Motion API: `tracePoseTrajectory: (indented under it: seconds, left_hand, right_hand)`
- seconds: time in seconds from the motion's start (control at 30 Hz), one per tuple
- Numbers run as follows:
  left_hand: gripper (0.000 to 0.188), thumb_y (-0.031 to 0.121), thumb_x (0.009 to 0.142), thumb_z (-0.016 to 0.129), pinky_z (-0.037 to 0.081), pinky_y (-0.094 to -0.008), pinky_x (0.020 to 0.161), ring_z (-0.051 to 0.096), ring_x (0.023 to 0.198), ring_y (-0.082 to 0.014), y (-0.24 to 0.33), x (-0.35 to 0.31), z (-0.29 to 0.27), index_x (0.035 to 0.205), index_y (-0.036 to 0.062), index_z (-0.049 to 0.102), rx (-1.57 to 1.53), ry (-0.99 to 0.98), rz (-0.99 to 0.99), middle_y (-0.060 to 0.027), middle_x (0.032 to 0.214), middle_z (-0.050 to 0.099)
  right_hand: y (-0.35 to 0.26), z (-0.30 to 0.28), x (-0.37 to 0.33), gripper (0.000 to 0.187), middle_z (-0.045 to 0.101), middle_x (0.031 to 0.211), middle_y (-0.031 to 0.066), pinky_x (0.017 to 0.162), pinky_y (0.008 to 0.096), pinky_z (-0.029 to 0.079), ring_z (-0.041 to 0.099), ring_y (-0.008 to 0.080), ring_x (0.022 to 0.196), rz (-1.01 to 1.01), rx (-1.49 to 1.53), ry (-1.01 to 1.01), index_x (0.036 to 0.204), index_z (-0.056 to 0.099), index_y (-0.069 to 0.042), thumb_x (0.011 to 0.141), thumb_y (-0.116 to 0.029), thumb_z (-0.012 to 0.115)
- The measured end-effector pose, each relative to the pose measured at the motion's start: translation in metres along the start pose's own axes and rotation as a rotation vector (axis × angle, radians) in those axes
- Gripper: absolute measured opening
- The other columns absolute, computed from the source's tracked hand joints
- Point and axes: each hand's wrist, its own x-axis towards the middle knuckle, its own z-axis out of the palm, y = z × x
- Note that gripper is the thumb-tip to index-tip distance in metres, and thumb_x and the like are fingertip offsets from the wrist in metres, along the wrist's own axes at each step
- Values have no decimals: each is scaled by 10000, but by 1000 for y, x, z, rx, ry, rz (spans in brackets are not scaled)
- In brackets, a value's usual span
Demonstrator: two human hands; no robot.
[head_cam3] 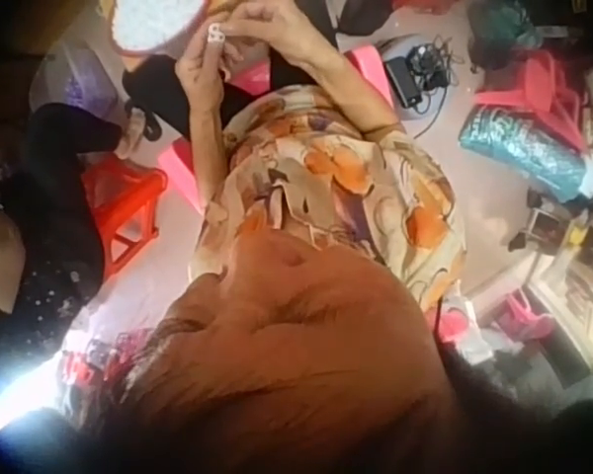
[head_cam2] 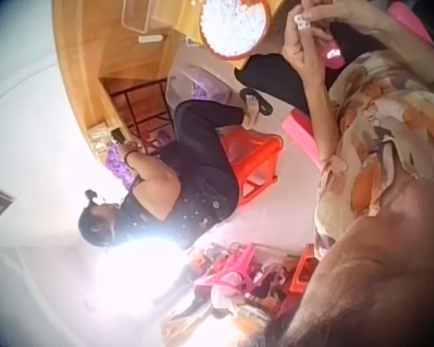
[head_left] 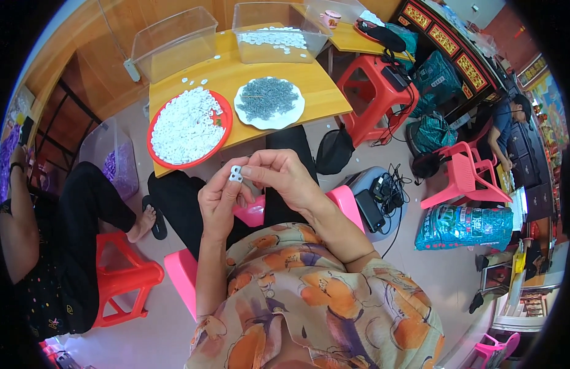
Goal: The recorder is manually assembling small white plastic components by inserting metal pins into them.
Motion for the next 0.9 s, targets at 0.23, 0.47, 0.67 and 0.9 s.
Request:
tracePoseTrajectory:
  seconds: [0.23, 0.47, 0.67, 0.9]
  left_hand:
    - [268, 129, 893, 516, 322, -154, 450, 468, 524, -38, -4, 0, -2, 1104, -31, 556, 27, 50, 89, -11, 638, 535]
    - [256, 116, 892, 517, 315, -157, 456, 444, 522, -33, -6, 1, 1, 1099, -29, 558, -23, 88, 83, -8, 668, 535]
    - [258, 86, 887, 511, 321, -154, 467, 441, 526, -31, -4, 0, 3, 1110, -36, 552, 6, 99, 60, -2, 676, 533]
    - [250, 69, 872, 527, 323, -154, 445, 437, 500, -29, -3, 0, -3, 1095, -39, 565, 76, 88, 83, -4, 697, 543]
  right_hand:
    - [7, 1, 1, 120, 543, 678, -24, 539, 177, 343, 442, 33, 601, 66, -59, 67, 810, 615, -17, 821, -136, 621]
    - [5, 4, 1, 143, 546, 683, -23, 531, 169, 335, 439, 27, 596, 63, -54, 60, 832, 616, -18, 851, -158, 593]
    - [9, -3, 3, 171, 541, 681, -27, 532, 164, 335, 429, 23, 586, 93, -58, -9, 828, 611, -20, 866, -183, 574]
    - [8, -3, 1, 173, 538, 689, -23, 535, 167, 342, 428, 22, 589, 108, -82, -27, 814, 598, -28, 873, -187, 566]
